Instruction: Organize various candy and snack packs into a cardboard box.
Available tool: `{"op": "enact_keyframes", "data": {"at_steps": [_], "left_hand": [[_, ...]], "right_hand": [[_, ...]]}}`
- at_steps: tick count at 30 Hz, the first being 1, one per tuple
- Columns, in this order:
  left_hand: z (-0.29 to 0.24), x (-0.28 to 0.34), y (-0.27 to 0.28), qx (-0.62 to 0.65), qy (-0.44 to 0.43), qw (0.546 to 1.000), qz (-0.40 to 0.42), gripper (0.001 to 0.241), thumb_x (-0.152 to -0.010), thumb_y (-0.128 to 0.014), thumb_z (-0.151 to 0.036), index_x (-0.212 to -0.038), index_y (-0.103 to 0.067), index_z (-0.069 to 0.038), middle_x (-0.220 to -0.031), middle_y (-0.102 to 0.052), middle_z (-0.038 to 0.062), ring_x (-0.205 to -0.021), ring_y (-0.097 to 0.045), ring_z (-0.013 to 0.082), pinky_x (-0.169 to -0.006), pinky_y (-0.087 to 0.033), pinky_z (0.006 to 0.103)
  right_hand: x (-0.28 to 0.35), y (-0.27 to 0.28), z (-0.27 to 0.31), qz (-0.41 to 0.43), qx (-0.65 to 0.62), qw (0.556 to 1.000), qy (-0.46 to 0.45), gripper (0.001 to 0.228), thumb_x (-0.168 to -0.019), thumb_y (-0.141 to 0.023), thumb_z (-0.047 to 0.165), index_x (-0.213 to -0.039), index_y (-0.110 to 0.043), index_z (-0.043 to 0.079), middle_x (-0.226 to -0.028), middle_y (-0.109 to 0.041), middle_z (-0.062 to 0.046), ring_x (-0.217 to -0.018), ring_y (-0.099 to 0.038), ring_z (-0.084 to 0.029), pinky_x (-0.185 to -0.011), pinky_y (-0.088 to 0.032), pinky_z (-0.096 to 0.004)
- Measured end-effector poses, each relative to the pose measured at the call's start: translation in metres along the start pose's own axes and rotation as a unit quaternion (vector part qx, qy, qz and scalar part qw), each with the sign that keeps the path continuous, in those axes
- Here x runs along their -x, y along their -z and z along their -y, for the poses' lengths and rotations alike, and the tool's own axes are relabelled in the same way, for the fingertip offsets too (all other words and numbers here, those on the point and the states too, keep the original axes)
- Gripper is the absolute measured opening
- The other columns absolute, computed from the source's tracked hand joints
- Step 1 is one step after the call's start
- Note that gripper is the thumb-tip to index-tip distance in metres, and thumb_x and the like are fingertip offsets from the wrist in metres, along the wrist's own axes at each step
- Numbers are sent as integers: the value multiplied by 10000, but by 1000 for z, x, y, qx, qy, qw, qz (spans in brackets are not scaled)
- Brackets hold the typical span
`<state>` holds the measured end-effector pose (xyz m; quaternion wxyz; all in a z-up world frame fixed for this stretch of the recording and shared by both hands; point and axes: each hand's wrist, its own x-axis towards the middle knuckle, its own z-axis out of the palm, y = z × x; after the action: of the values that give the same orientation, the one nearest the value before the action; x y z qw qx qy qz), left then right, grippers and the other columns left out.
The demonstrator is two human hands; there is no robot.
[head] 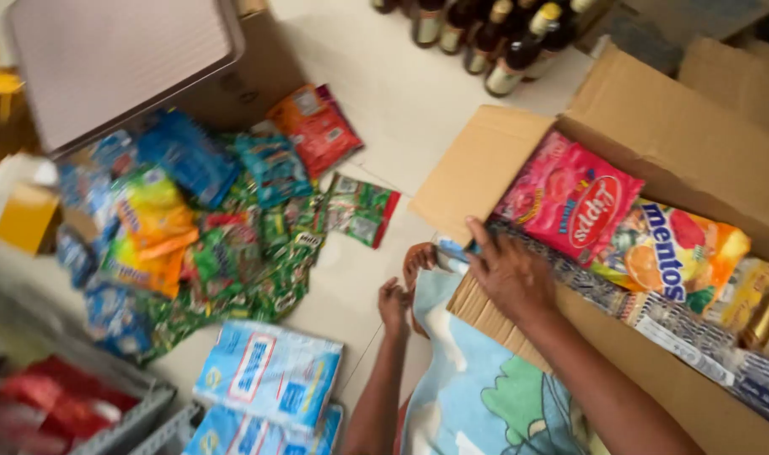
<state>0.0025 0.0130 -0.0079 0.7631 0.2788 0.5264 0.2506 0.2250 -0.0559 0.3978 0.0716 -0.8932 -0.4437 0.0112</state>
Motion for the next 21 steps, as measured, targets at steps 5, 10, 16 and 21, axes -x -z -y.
{"op": "enact_keyframes", "data": {"at_steps": [5, 10, 16, 21], "left_hand": [[-18, -69, 6, -56, 91, 994, -28, 368, -940, -587, -142, -1305, -565, -96, -1028, -627, 71, -818, -653, 198, -694, -566, 309], [-22, -123, 13, -130, 105, 984, -63, 508, -962, -634, -227, -1428, -479, -96, -1196, -626, 107, -960, -623, 248, -751, -521, 367], [-37, -136, -8, 44, 134, 989, -50, 750, -926, -669, -240, -1534, -239, -156, -1408, -519, 127, -1110, -643, 310, -827, -567, 430], [-13, -176, -15, 72, 179, 979, -70, 678, -916, -718, -304, -1468, -360, -141, -1286, -535, 109, -1064, -611, 318, -741, -523, 426]], "right_hand": [[-3, -2, 0, 29, 0, 1000, 0, 669, -908, -680, 400, -1508, -458, 204, -890, -635, -149, -777, -668, -345, -626, -565, -473], [-4, -7, -3, 1, 3, 1000, 15, 683, -902, -690, 376, -1516, -459, 181, -873, -605, -139, -800, -650, -338, -676, -565, -475], [-4, -8, 0, 35, 19, 999, -7, 703, -871, -732, 368, -1496, -472, 179, -865, -607, -112, -767, -646, -307, -629, -547, -467], [-6, -7, 0, 10, 8, 1000, 6, 699, -865, -734, 340, -1493, -476, 171, -880, -602, -115, -782, -649, -305, -632, -554, -445]]}}
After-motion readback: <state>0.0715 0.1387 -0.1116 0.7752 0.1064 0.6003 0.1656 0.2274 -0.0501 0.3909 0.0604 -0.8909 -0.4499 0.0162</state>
